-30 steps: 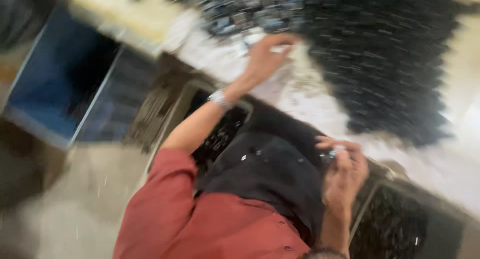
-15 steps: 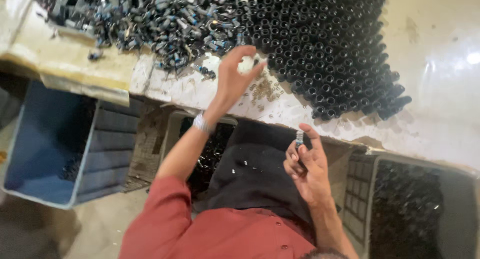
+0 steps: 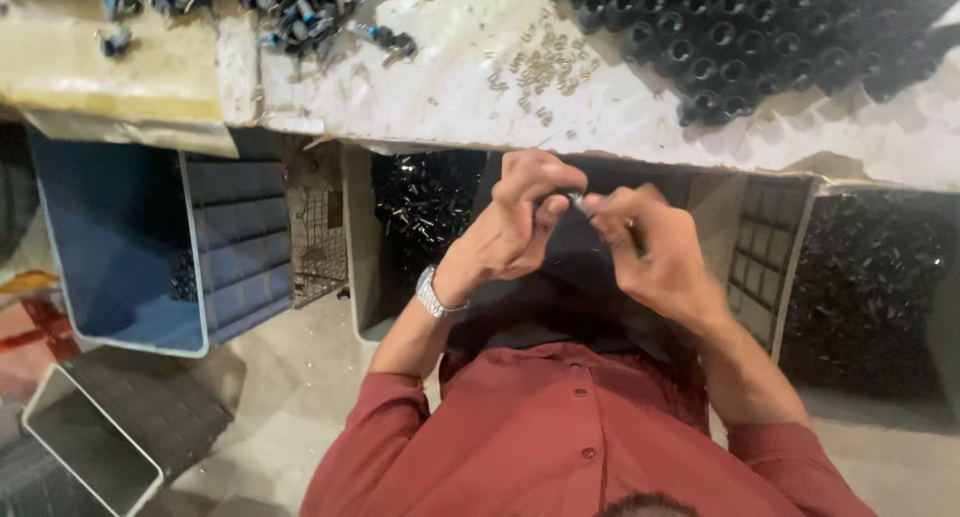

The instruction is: The person picks small black cylindrical plastic components one at a time from a large pile on the workbench, briefly turns each in their hands, and drops them into plastic bins below the bench, occasionally picking up small metal pieces from the table surface.

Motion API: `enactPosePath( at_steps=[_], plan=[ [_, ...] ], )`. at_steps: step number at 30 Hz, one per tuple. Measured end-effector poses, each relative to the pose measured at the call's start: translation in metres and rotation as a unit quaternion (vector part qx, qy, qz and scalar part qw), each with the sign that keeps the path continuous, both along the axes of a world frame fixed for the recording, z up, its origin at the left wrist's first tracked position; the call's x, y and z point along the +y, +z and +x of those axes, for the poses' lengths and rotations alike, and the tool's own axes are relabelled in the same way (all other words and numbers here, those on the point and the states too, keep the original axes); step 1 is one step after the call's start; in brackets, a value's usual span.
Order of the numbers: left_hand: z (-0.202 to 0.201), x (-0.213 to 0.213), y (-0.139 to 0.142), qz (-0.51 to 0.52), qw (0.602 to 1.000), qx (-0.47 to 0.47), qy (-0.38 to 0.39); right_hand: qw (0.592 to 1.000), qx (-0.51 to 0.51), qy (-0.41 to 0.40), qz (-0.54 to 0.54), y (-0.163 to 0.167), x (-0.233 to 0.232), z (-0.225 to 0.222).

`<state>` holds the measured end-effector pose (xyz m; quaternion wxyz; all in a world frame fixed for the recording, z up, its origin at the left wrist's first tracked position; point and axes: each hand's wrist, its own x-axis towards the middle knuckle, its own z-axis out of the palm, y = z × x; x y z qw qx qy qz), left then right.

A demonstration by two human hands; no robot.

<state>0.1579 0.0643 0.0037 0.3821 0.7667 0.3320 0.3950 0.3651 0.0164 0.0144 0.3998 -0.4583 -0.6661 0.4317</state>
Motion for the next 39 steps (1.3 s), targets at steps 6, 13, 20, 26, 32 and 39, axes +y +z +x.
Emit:
enactPosePath(
  at_steps=[6, 13, 20, 26, 32, 39],
  plan=[
    [0.012, -0.001, 0.015, -0.029, 0.995, 0.095, -0.032, 0.933, 0.303, -0.108, -0.162, 0.000, -0.005, -0.028],
    [-0.070, -0.024, 0.007, -0.073, 0.964, 0.050, 0.253, 0.983, -0.178, -0.009, 0.049, 0.006, 0.023, -0.016],
    [-0.134, 0.025, 0.009, 0.187, 0.864, 0.255, 0.391, 0.862, -0.406, -0.061, 0.298, 0.011, 0.048, -0.030],
    [-0.148, 0.118, 0.029, 0.267, 0.802, 0.403, 0.351, 0.919, -0.203, -0.165, 0.296, 0.000, 0.025, -0.015],
    [-0.148, 0.088, 0.048, 0.094, 0.892, 0.230, 0.378, 0.959, 0.147, -0.243, -0.007, -0.001, 0.007, -0.031],
    [-0.097, 0.047, 0.038, 0.005, 0.937, -0.130, 0.325, 0.966, 0.202, -0.157, -0.034, 0.020, 0.020, -0.054]
  ],
)
